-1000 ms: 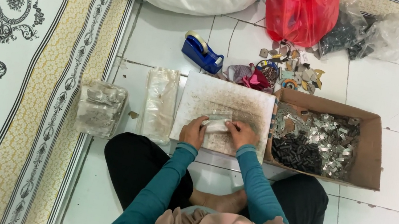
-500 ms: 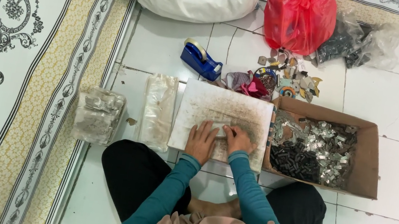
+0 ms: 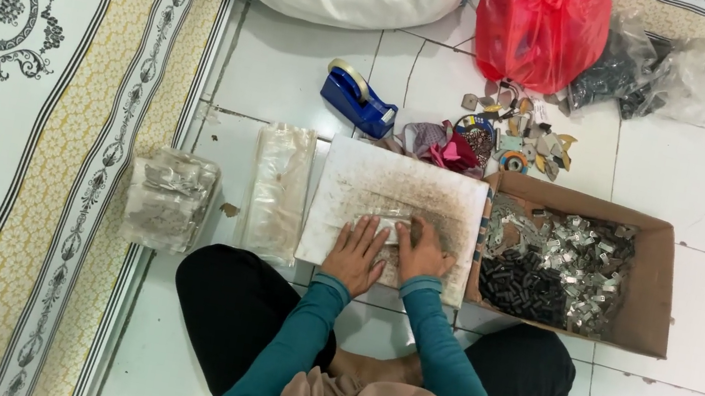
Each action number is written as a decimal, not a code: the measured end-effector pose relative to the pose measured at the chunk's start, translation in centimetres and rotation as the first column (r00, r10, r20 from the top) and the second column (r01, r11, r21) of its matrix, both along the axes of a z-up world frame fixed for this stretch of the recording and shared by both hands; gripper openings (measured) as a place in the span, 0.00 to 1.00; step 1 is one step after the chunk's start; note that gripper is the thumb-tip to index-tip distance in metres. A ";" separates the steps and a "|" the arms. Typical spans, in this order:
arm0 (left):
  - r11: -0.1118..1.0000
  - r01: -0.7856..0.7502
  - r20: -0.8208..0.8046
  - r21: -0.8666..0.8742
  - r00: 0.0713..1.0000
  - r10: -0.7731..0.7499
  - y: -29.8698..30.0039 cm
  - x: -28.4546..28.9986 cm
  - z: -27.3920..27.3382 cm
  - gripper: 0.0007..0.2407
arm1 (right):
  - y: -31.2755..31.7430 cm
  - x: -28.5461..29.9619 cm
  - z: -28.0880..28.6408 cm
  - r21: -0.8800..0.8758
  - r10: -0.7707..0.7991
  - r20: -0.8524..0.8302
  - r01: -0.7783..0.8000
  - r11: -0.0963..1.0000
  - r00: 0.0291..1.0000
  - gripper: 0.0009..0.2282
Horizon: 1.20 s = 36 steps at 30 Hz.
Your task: Packaging small metal pins into individual plastic bags.
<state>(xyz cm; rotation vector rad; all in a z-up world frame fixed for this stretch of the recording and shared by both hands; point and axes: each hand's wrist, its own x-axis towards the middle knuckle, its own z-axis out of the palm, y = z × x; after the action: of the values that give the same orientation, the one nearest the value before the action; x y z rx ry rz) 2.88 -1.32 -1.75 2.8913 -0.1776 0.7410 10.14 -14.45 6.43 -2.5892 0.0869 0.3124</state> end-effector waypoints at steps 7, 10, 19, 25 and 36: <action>1.000 0.003 0.078 -0.001 0.997 -0.003 -0.1 0.3 -0.8 0.27 | 0.2 -0.3 -6.0 -0.090 0.089 0.487 -0.052 0.995 0.869 0.08; 1.000 0.004 0.108 -0.007 0.994 -0.003 -0.1 0.4 -0.5 0.27 | 0.4 0.0 -5.7 -0.084 0.078 0.511 -0.041 0.996 0.856 0.07; 0.998 0.024 0.137 -0.064 0.990 -0.015 0.0 0.5 0.5 0.26 | -0.4 2.1 -5.7 0.084 -0.025 0.271 0.002 0.996 0.962 0.07; 0.999 -0.001 0.130 -0.045 0.991 0.007 -0.1 0.3 1.1 0.27 | 1.8 8.8 -4.9 0.349 0.007 0.299 -0.116 0.930 0.954 0.13; 0.997 0.063 -0.100 -0.043 0.993 -0.067 0.4 -0.5 2.3 0.30 | 9.6 26.9 -10.4 -0.046 0.428 0.343 -0.440 0.897 0.836 0.11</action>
<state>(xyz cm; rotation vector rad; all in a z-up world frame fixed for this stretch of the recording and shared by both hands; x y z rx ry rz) 2.36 -0.96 0.52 2.8621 -0.2416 0.5782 37.08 -4.84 -4.00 -2.5619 -0.6376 0.0092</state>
